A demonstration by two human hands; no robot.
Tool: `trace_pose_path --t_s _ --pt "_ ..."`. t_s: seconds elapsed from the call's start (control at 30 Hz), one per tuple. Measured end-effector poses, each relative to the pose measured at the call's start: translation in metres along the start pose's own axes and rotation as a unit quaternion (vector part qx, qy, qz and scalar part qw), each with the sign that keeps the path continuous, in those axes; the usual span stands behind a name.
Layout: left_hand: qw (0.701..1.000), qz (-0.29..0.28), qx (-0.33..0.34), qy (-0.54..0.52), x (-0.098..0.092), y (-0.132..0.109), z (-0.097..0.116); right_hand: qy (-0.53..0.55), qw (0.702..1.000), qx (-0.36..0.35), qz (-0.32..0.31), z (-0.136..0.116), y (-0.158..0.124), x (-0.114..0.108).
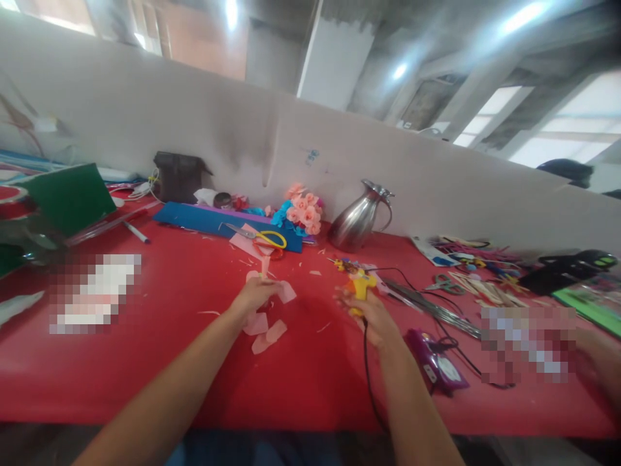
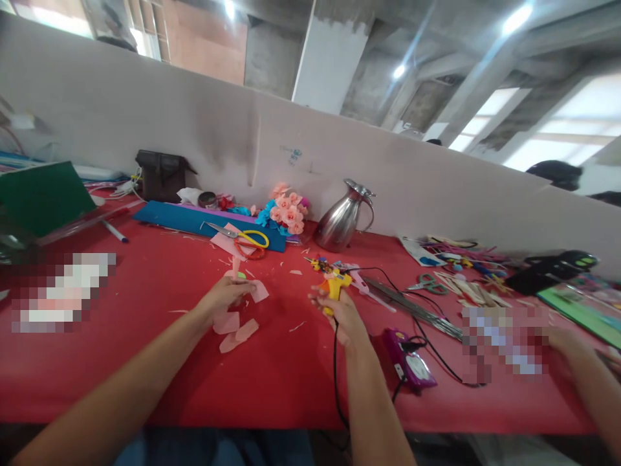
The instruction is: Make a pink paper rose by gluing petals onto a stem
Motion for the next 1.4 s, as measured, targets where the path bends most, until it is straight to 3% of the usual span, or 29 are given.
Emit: trace_pose_path --t_s 0.07,0.13,0.3,0.5,0.93,1.4 --pt "0.999 -0.011 0.000 0.031 0.001 0.001 -0.002 0.067 0.997 -0.010 -0.048 -0.006 -0.012 0.008" --pt "0.997 0.000 0.026 0.073 0.001 0.002 -0.003 0.062 0.996 -0.028 -0.063 -0.012 -0.024 0.012" --pt "0.984 0.051 0.046 0.165 -0.003 0.002 -0.004 -0.050 0.994 -0.057 -0.081 -0.019 -0.047 0.021" --pt "0.962 0.041 0.054 0.263 -0.001 0.005 -0.004 -0.186 0.975 -0.051 -0.108 -0.016 -0.067 0.039" --pt "0.968 0.058 0.093 0.227 -0.002 0.006 -0.005 -0.283 0.941 -0.134 -0.131 -0.012 -0.072 0.056" --pt "0.968 0.043 0.100 0.225 0.000 0.005 -0.006 -0.309 0.936 -0.126 -0.116 -0.013 -0.069 0.059"
Point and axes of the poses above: each hand's wrist, its own y-axis towards the middle knuckle, its own x-axis out of the palm, z = x × y, the point moved 5 cm from there along y, towards the middle knuckle, and after that the axes turned 4 degrees about x, right-handed, at the moved point
